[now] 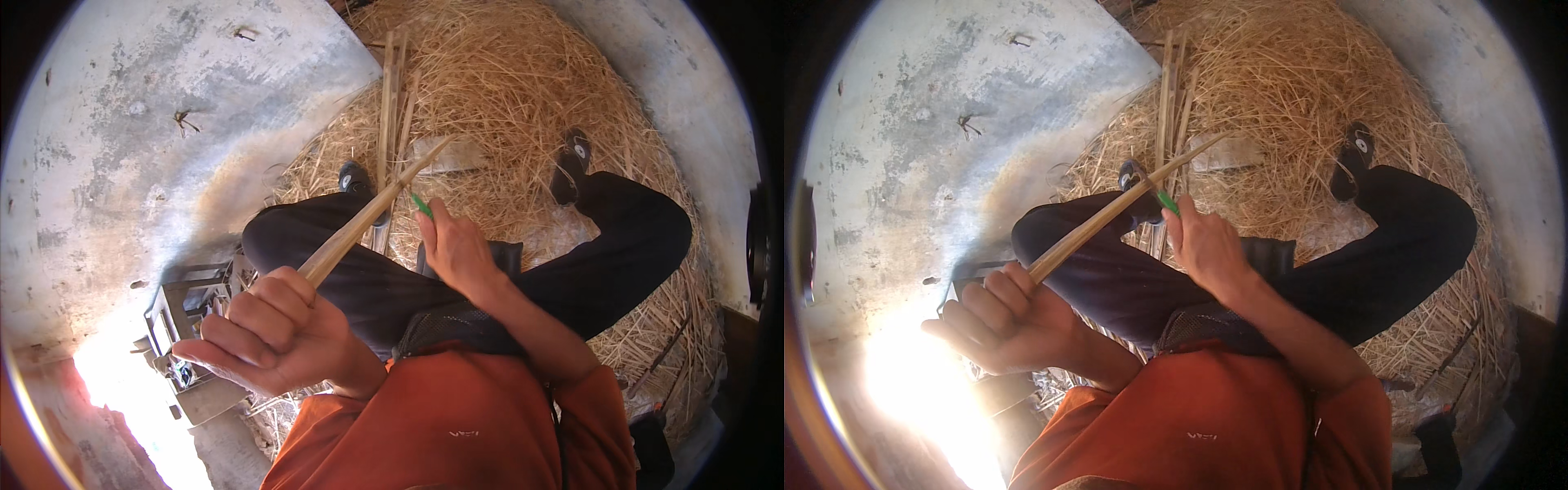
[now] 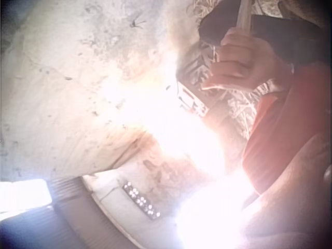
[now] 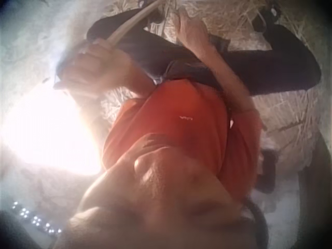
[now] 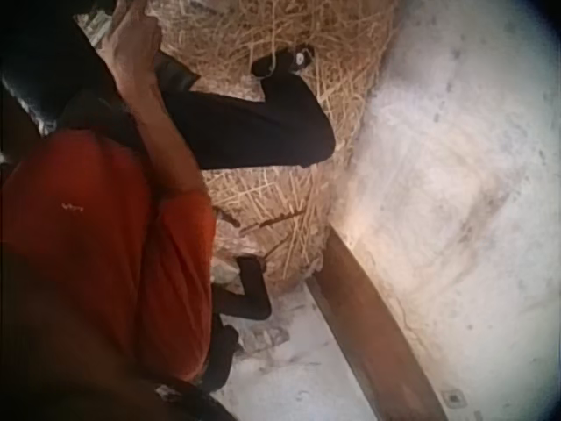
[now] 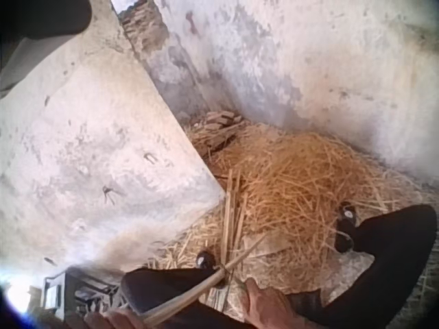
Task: The person uses a small green knife to sharpen and smooth a strip of bamboo, repeatedly scraping the blade along its length.
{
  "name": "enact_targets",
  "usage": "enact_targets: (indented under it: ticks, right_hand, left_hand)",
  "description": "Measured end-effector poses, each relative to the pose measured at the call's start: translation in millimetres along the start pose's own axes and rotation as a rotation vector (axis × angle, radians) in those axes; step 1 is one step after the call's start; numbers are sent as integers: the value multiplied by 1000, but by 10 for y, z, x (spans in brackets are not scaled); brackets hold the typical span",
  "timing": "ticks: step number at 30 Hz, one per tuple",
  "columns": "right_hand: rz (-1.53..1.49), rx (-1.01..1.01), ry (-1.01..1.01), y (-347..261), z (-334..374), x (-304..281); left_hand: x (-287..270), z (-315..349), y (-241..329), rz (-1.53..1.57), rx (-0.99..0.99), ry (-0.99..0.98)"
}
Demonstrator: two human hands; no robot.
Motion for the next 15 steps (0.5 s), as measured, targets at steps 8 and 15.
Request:
enact_targets:
  ticks: [8, 15]
  right_hand:
    - [-33, -28, -6, -41, 10, -41]
    - [-3, 11, -56, -136, -29, -44]
  left_hand:
    - [24, 3, -23, 33, -9, 9]
    - [-114, -83, -51, 101, -27, -30]
Point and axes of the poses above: each hand's wrist, its own z-axis away from the middle knuckle, its own x-axis out of the palm, y = z × x, the point moved 8 cm from there along -z, towards the middle knuckle, and after that the axes turned 3 degrees about x, right-handed, at the moved point
